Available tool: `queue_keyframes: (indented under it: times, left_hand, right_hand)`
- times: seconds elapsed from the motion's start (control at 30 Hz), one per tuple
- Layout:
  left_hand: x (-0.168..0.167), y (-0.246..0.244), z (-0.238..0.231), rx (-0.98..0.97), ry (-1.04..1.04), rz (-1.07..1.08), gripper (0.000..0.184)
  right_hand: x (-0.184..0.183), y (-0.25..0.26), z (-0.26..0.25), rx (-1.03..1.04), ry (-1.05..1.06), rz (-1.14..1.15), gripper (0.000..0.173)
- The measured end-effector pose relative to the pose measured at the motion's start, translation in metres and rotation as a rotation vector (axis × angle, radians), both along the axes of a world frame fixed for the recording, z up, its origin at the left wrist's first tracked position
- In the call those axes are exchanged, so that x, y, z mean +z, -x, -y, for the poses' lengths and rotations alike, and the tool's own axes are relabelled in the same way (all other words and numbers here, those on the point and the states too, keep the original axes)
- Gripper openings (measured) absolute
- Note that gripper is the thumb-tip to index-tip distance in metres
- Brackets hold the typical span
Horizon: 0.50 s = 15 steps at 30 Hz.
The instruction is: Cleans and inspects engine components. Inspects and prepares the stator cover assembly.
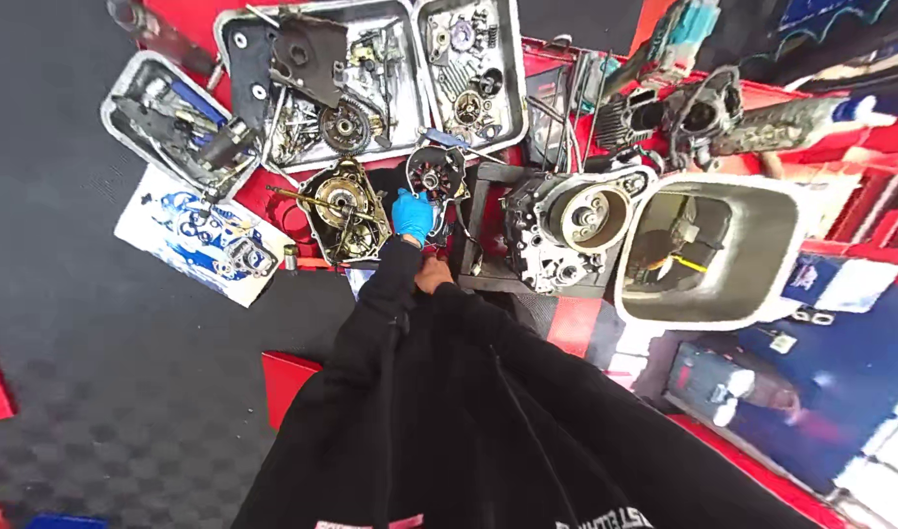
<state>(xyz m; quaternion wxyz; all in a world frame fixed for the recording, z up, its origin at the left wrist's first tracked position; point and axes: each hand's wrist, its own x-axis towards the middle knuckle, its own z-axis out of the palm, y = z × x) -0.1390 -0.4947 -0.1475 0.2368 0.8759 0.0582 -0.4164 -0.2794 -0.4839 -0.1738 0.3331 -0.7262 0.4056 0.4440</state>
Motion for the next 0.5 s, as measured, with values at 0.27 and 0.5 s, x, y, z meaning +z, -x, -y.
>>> queue_keyframes:
  times: [0.27,0.5]
  left_hand:
    - [0.057,0.015,-0.033,0.065,0.119,0.133,0.054]
    - [0.103,0.017,-0.053,0.166,0.235,0.257,0.053]
  right_hand:
    - [-0.002,-0.006,0.005,-0.068,0.109,0.039,0.064]
    - [0.015,-0.014,0.011,-0.526,0.171,0.166,0.037]
